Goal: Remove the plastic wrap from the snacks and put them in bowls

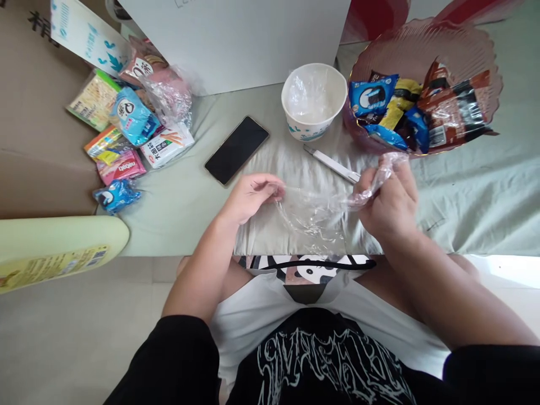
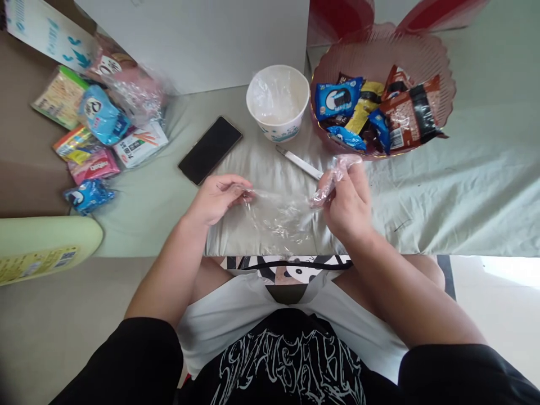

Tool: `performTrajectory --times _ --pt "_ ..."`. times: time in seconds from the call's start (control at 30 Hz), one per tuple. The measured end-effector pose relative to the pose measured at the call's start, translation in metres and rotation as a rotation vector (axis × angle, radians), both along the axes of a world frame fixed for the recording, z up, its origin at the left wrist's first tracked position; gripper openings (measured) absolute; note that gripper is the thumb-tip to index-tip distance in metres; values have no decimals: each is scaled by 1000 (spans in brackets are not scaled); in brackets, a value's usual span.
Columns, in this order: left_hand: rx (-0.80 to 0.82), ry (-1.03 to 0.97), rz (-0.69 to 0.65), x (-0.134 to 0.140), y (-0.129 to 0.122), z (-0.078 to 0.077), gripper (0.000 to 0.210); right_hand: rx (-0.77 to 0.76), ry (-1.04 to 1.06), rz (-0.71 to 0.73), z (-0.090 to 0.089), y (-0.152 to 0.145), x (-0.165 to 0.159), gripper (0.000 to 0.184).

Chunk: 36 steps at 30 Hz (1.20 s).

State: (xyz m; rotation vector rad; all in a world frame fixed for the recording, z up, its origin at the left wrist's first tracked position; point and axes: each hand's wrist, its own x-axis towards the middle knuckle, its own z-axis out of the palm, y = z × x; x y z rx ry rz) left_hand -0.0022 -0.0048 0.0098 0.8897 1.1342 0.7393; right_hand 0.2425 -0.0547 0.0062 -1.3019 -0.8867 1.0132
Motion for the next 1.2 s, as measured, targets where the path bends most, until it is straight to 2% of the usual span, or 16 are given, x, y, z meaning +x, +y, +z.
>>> performTrajectory --times 0.13,0.2,0.27,0.33,0.4,0.47,0.57,0.63,0.7,0.8,0.87,0.93,1.1,1.2 --pt "-24 -42 82 6 -3 0 8 -129 -64 -39 -3 -1 1 23" --pt "-51 -80 154 7 -1 5 10 -200 -98 60 -2 -2 2 28" --pt "-98 -118 215 8 3 11 13 -196 -169 226 -1 -4 4 39" --pt "-147 -158 286 7 7 16 14 -73 -310 414 1 -6 7 49" --pt "-170 -203 353 5 9 19 16 115 -498 575 2 -7 8 52" --pt "-165 -230 392 1 11 20 17 264 -656 661 4 -8 9 52" --pt "-173 -212 425 -5 13 21 17 381 -740 714 3 -8 9 51" --pt "-194 -197 466 -8 15 22 16 421 -793 726 -1 -6 9 43" --pt "-204 -201 477 -9 15 22 15 399 -898 694 -5 -4 8 34" --pt "-198 -203 416 -7 14 21 17 315 -974 590 -9 2 5 17" --pt "-171 -172 402 -5 13 20 17 311 -887 540 -7 3 4 10" --pt "-98 -125 413 -4 11 17 18 291 -714 484 -2 0 4 18" --pt "136 38 351 -7 6 13 11 -43 -181 284 9 -14 7 25" --pt "110 142 298 -9 7 13 10 -106 4 211 12 -9 8 24"
